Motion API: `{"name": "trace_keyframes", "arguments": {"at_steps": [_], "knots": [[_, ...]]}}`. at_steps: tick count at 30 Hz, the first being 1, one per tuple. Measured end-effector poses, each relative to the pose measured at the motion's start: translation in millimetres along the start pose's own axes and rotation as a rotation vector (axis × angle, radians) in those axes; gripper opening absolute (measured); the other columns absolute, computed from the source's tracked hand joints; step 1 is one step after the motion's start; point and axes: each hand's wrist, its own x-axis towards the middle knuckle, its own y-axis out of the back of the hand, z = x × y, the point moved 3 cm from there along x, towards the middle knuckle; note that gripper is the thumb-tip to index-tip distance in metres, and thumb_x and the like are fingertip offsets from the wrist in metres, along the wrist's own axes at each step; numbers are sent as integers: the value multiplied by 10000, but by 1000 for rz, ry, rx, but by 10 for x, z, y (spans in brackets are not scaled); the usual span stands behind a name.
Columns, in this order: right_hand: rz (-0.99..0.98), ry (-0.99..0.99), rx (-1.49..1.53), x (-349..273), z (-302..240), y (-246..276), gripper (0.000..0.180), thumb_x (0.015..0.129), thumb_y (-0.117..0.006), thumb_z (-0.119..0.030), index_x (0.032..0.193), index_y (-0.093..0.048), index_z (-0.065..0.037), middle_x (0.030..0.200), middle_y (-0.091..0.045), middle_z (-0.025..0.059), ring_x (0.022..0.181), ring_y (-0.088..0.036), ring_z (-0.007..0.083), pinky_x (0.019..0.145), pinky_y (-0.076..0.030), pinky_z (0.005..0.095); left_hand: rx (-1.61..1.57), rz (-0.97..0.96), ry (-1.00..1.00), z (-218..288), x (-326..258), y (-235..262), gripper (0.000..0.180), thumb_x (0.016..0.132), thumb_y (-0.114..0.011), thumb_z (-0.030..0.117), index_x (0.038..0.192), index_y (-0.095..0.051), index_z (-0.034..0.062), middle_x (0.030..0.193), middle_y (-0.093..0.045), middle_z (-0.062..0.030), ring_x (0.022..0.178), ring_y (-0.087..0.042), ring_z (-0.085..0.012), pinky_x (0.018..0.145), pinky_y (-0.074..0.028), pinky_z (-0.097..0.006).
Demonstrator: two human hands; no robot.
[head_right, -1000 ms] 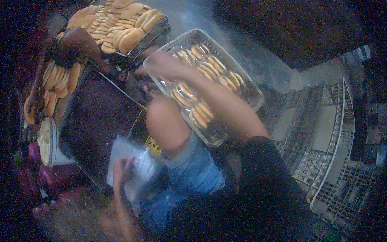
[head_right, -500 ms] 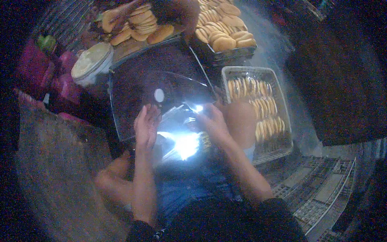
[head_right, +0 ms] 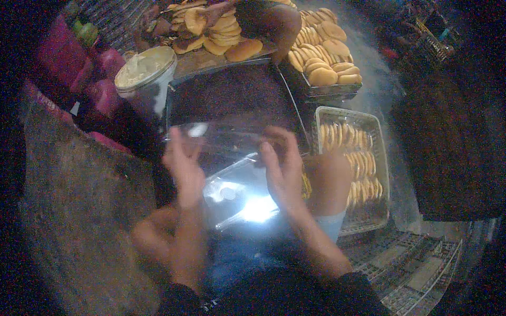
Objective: The person scoops a dark granular filling from a tray into small buns using a plastic scoop and places the filled buns into a basket. The person repeats this process for multiple buns.
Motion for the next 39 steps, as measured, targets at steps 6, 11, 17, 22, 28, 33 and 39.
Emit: {"name": "trace_keyframes", "arguments": {"at_steps": [6,11,17,22,28,33,39], "knots": [[-71,-109,-38,378,393,38,447,991,-575,-154,1374,-381,-30,1157,-639,157,918,-669,186,760,-543,290,72,63,15,-335,549,528,645,1009,-398,572,952,-544,-53,907,-680,-209,872,-698,-309,765,-613,-419],[-133,-50,-314,487,632,-66,369,960,-623,-143,1276,-493,-4,1124,-648,135,1001,-641,198,866,-529,315,2,148,-16,-525,667,467,664,1005,-363,601,1210,-482,-19,1225,-590,-264,1062,-656,-354,889,-569,-424],[82,115,-443,690,760,-247,468,898,-695,-194,1275,-497,0,1134,-651,168,1072,-625,276,960,-462,375,-128,256,-45,-407,838,712,743,979,-403,631,1341,-428,-18,1397,-504,-188,1290,-499,-338,1028,-466,-496],[448,287,-511,1015,825,-568,853,817,-793,-297,1417,-307,64,1366,-431,259,1284,-429,374,1106,-322,412,-212,400,-69,-387,905,1017,640,994,-413,588,1351,-462,58,1383,-514,-122,1308,-467,-269,1072,-409,-468],[310,87,-702,1391,1387,-1245,1193,698,-814,-564,1502,-180,47,1485,-352,268,1384,-328,437,1143,-241,559,-86,568,-123,-394,965,1335,675,1014,-291,605,1355,-507,64,1444,-502,-95,1364,-415,-233,1173,-214,-470],[162,-42,-978,1609,1542,-1680,944,826,-705,-518,1544,-219,-146,1547,-339,198,1451,-228,442,1144,-137,665,-58,591,-133,-293,911,1374,733,1010,-289,619,1332,-539,11,1428,-525,-117,1375,-419,-256,1152,-260,-465],[-47,-17,-1190,1975,1556,-1204,650,882,-650,-375,1454,-418,-172,1423,-529,98,1388,-359,428,1142,-141,676,-125,565,-132,-286,939,1335,739,997,-312,642,1320,-538,16,1414,-533,-108,1349,-441,-285,1141,-272,-446]]}}
